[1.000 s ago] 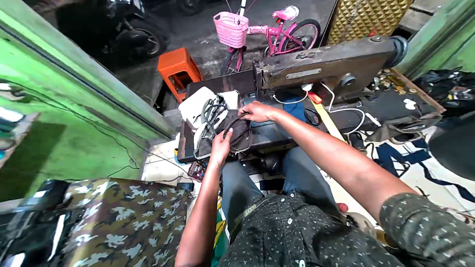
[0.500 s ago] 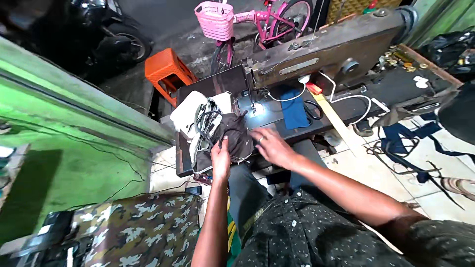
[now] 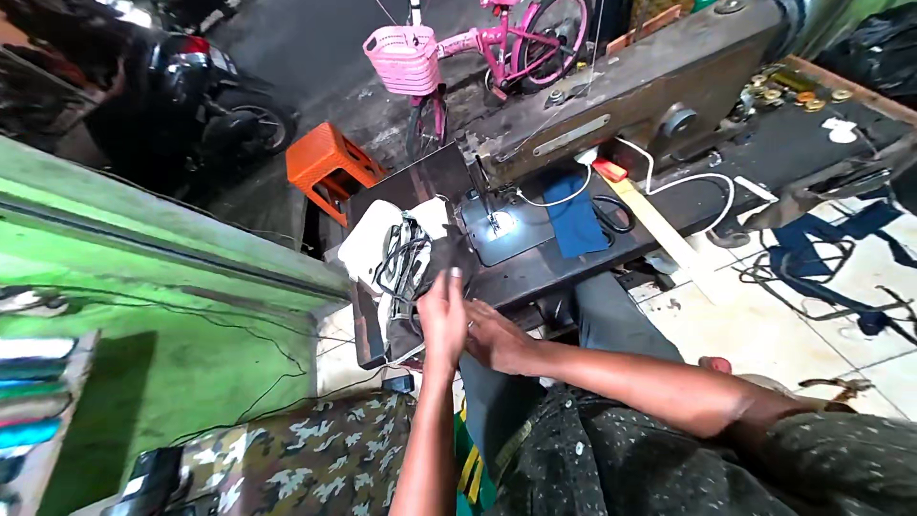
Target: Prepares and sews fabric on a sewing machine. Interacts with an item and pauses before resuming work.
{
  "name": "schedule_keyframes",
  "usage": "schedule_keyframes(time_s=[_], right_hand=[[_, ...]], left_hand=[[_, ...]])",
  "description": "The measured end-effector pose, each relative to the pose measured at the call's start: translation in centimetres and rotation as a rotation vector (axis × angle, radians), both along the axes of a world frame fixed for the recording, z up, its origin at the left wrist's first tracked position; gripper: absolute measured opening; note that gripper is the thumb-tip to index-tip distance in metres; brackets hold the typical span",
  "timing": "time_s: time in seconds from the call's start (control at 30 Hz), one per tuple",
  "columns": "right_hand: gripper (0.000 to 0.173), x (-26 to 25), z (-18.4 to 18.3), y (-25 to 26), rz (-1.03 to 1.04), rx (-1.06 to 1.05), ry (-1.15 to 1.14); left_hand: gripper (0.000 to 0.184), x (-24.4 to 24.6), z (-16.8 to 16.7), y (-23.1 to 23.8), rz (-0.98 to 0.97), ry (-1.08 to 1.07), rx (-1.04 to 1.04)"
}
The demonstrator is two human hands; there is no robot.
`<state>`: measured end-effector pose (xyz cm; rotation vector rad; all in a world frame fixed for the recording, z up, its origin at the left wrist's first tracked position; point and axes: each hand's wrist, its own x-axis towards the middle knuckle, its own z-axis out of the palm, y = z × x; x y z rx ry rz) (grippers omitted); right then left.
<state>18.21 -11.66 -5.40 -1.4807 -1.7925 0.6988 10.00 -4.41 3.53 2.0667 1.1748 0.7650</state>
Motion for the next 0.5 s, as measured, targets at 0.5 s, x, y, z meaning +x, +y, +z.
schedule_keyframes(time_s=[0.5], right_hand=[[0.066,8.9,1.0,-5.3,-0.35,-0.552,1.04]], left_hand=[[0.046,-0.5,-9.6,-2.1,-0.532,0.356,0.431]])
